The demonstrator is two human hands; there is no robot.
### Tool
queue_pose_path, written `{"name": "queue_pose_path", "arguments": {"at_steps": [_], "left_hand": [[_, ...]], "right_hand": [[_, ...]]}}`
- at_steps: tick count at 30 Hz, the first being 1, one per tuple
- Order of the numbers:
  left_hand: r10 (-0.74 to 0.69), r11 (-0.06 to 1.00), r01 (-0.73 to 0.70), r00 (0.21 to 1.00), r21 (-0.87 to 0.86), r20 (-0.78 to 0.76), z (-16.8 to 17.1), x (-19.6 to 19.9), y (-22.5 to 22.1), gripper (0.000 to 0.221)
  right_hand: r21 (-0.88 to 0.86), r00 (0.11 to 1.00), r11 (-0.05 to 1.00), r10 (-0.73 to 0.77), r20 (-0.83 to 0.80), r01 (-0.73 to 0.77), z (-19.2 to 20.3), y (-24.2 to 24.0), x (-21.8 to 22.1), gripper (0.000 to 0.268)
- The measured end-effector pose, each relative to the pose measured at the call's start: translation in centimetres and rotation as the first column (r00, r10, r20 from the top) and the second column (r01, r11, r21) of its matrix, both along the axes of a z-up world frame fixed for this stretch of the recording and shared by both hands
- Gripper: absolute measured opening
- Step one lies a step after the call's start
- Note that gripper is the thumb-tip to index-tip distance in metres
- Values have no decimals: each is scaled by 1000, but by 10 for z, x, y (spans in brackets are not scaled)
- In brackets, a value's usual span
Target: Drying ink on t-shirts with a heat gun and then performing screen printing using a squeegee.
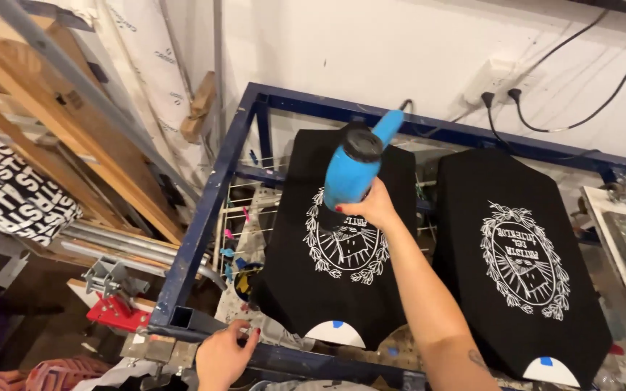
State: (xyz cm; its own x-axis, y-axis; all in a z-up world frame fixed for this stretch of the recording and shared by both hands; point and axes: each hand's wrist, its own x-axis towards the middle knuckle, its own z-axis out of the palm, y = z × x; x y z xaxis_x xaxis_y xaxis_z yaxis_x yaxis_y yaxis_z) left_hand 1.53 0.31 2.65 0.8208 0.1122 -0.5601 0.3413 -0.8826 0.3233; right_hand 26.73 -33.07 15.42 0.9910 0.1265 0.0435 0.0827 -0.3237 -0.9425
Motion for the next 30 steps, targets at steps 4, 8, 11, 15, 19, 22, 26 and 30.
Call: {"name": "queue_pose_path", "arguments": {"at_steps": [4, 8, 11, 15, 19, 22, 26, 30], "left_hand": [[7, 1000, -8, 999, -29, -47, 14, -2, -3, 43], [27, 999, -26, 999, -28, 25, 14, -1, 0, 40], [16, 1000, -16, 1000, -12, 25, 14, 0, -1, 40], [26, 1000, -26, 997, -4, 68, 6, -5, -2, 37], [9, 1000, -10, 1000, 8, 29, 15, -2, -2, 38], [18, 1000, -18, 1000, 5, 2, 15, -5, -4, 38], [-11, 999, 9, 999, 40, 33, 16, -3, -3, 41], [12, 997, -13, 1000, 70, 13, 18, -4, -6, 41]], "right_hand": [[112, 963, 975, -209, 170, 191, -23, 24, 12, 95], [87, 993, 996, 10, 119, -20, -8, 28, -1, 90], [68, 994, 998, 7, 110, -14, -23, 24, -9, 87], [187, 993, 976, -115, -14, 115, -32, 20, -36, 87], [30, 987, 989, 144, 77, -147, -11, 1, -57, 93], [183, 957, 978, -145, 253, 100, -29, -7, -59, 76], [154, 992, 987, -63, 111, 46, -13, -24, -75, 90], [102, 963, 969, -237, 128, 225, -26, -44, -75, 89]]}}
